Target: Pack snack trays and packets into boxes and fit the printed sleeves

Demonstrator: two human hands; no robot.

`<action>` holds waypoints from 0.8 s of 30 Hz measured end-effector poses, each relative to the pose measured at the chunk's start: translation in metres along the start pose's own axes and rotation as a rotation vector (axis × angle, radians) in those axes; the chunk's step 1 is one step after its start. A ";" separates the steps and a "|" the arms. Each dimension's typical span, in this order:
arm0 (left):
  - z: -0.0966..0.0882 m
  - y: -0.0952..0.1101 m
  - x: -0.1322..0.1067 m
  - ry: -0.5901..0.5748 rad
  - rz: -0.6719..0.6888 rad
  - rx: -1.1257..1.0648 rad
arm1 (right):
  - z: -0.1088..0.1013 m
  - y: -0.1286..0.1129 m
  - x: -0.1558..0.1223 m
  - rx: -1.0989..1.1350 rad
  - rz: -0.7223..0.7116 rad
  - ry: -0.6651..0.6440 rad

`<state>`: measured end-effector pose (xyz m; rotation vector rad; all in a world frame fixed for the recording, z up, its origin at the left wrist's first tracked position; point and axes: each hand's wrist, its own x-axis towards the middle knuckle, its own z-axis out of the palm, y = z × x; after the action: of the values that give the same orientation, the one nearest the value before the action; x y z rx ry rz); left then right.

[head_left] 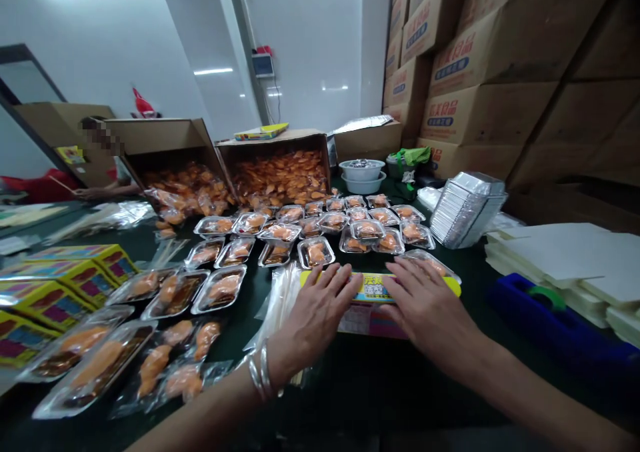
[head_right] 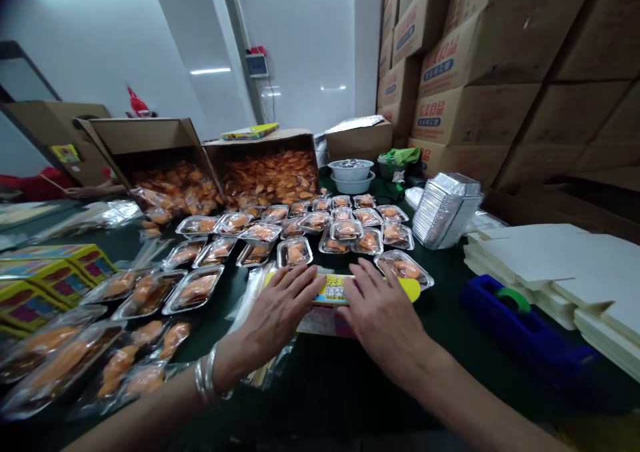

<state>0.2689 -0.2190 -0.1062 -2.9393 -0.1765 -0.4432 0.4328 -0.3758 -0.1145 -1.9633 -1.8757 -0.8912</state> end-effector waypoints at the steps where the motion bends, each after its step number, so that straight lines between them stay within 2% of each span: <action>1: -0.003 0.000 0.000 0.008 -0.011 -0.028 | 0.000 -0.004 0.005 -0.009 0.011 -0.031; 5: -0.021 -0.015 -0.010 0.013 0.000 -0.210 | 0.010 -0.013 0.010 -0.044 0.019 -0.079; 8: -0.038 -0.037 -0.018 -0.005 -0.017 -0.160 | 0.015 -0.009 0.009 -0.013 0.009 -0.083; 10: -0.050 -0.047 -0.016 -0.077 0.024 -0.057 | 0.015 -0.005 0.009 0.014 0.007 -0.080; 12: -0.064 -0.051 -0.006 -0.181 0.057 -0.042 | 0.014 -0.003 0.011 0.041 0.004 -0.071; 13: -0.070 -0.051 0.001 -0.226 0.008 -0.112 | 0.013 -0.001 0.011 0.054 -0.003 -0.069; 16: -0.087 -0.050 0.023 -0.332 -0.312 -0.509 | 0.012 0.001 0.013 0.091 -0.041 -0.060; 18: -0.091 -0.049 0.032 -0.407 -0.482 -0.723 | 0.013 0.002 0.014 0.107 -0.060 -0.053; 21: -0.085 -0.047 0.030 -0.458 -0.572 -0.860 | 0.015 0.003 0.013 0.112 -0.068 -0.052; 23: -0.078 -0.044 0.022 -0.421 -0.639 -0.931 | 0.016 0.003 0.013 0.114 -0.071 -0.057; 24: -0.075 -0.042 0.017 -0.364 -0.647 -0.933 | 0.016 0.002 0.013 0.116 -0.074 -0.058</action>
<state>0.2583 -0.1895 -0.0242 -3.7866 -1.3136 -0.0221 0.4384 -0.3569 -0.1184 -1.8812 -1.9969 -0.7349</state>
